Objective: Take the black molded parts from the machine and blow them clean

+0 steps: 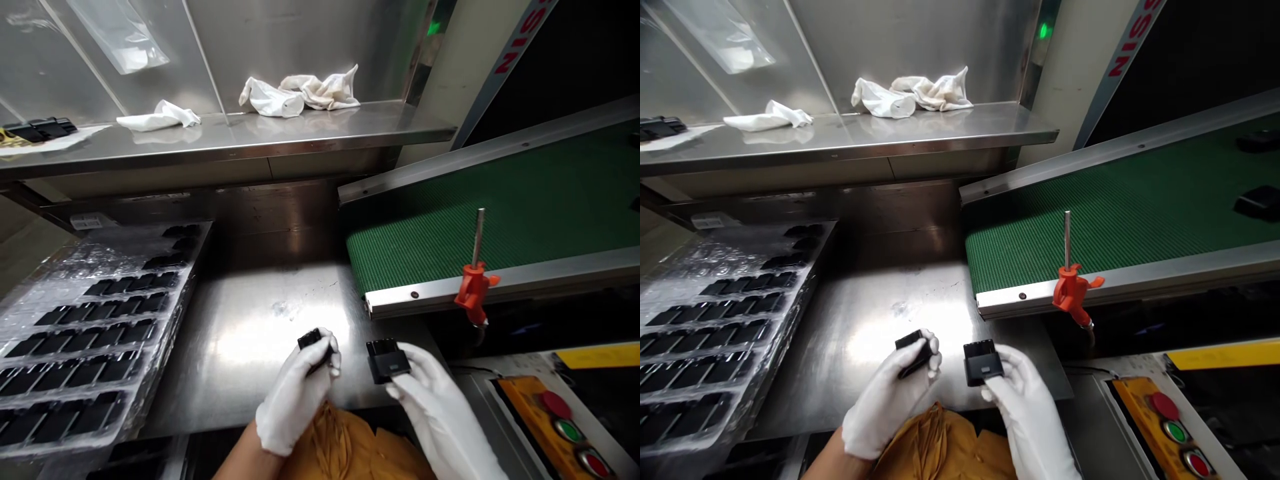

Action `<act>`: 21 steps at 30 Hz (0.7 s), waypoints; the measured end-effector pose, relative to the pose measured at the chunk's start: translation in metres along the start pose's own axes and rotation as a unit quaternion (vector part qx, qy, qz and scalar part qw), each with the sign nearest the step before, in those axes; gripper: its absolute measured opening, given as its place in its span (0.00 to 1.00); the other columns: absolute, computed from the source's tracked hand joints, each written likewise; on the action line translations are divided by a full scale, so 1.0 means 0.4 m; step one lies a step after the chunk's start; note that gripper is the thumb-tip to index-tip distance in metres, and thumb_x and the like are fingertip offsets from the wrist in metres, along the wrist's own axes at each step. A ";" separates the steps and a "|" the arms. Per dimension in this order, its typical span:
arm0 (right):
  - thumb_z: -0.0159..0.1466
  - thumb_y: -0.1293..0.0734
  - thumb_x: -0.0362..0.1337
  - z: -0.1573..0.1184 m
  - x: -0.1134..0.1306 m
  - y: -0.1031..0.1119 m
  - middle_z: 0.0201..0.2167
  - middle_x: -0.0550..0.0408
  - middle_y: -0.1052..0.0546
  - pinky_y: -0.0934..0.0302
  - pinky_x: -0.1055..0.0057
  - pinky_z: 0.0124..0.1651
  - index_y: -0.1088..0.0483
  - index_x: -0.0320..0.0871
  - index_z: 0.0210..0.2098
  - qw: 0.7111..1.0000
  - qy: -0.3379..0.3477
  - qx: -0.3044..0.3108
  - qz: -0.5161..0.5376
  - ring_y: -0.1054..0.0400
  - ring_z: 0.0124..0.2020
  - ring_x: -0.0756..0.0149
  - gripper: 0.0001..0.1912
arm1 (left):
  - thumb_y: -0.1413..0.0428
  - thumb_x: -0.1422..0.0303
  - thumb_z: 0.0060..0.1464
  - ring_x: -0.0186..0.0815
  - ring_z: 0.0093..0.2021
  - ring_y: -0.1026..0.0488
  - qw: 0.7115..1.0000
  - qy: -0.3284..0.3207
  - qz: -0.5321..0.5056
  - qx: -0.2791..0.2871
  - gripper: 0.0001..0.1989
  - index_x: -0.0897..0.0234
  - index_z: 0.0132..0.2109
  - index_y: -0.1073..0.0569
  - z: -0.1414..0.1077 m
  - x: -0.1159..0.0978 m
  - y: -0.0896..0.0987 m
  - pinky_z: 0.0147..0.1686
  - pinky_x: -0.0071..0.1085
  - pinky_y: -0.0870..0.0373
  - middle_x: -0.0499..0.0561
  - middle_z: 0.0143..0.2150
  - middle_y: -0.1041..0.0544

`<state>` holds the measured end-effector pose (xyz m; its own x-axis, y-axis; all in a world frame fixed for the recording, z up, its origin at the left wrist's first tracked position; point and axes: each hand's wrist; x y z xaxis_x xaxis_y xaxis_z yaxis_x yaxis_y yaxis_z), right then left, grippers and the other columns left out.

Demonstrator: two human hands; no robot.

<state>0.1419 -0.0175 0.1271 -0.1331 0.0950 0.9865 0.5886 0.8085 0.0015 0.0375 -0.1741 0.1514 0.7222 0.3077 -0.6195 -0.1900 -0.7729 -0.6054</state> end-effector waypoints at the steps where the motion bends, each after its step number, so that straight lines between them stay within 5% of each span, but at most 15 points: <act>1: 0.61 0.33 0.39 0.001 0.009 -0.008 0.38 0.48 0.19 0.25 0.67 0.32 0.28 0.44 0.47 0.998 -0.048 0.032 0.028 0.23 0.33 0.60 0.15 | 0.42 0.67 0.56 0.29 0.35 0.30 0.992 0.052 -0.117 0.015 0.08 0.66 0.40 0.29 0.006 0.009 -0.002 0.39 0.26 0.30 0.49 0.37 0.29; 4: 0.61 0.33 0.41 -0.004 0.012 -0.024 0.46 0.44 0.21 0.25 0.61 0.43 0.28 0.43 0.45 0.979 -0.149 0.090 0.102 0.24 0.43 0.55 0.14 | 0.43 0.66 0.58 0.28 0.39 0.28 0.910 0.159 -0.382 0.024 0.08 0.66 0.38 0.32 0.021 0.037 -0.007 0.42 0.24 0.28 0.50 0.38 0.29; 7: 0.57 0.30 0.42 0.011 -0.037 -0.035 0.44 0.45 0.21 0.26 0.61 0.45 0.30 0.44 0.43 0.978 -0.160 0.061 0.122 0.25 0.45 0.56 0.16 | 0.43 0.68 0.58 0.28 0.40 0.28 0.874 0.184 -0.450 0.009 0.08 0.68 0.40 0.33 0.024 0.056 -0.006 0.41 0.23 0.27 0.50 0.38 0.30; 13: 0.55 0.32 0.39 0.099 -0.220 -0.020 0.38 0.48 0.20 0.28 0.55 0.49 0.30 0.42 0.41 0.998 -0.025 -0.034 -0.040 0.24 0.41 0.57 0.14 | 0.43 0.78 0.54 0.28 0.37 0.30 0.970 0.085 -0.227 0.017 0.07 0.70 0.42 0.29 0.033 0.076 0.025 0.36 0.22 0.29 0.52 0.41 0.30; 18: 0.59 0.42 0.32 0.138 -0.314 0.014 0.40 0.47 0.20 0.33 0.51 0.53 0.25 0.43 0.40 0.959 0.129 -0.055 -0.247 0.26 0.44 0.56 0.15 | 0.41 0.83 0.47 0.29 0.39 0.31 0.985 0.061 -0.161 0.004 0.15 0.66 0.42 0.29 0.051 0.098 0.059 0.37 0.22 0.32 0.50 0.40 0.30; 21: 0.58 0.42 0.32 0.156 -0.349 0.022 0.40 0.48 0.20 0.33 0.54 0.52 0.25 0.43 0.40 0.961 0.104 -0.063 -0.249 0.26 0.44 0.57 0.16 | 0.40 0.81 0.47 0.29 0.39 0.30 0.987 0.058 -0.148 -0.009 0.16 0.63 0.43 0.29 0.058 0.105 0.068 0.36 0.21 0.32 0.49 0.40 0.30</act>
<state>0.1160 0.0128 -0.0208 -0.2688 -0.4134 0.8700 0.5870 0.6458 0.4883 0.0472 -0.1696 0.0974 0.8154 0.4575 -0.3546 0.0526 -0.6687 -0.7417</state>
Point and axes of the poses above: each hand's wrist, its own z-axis towards the middle knuckle, its own y-axis out of the back of the hand, x = y × z
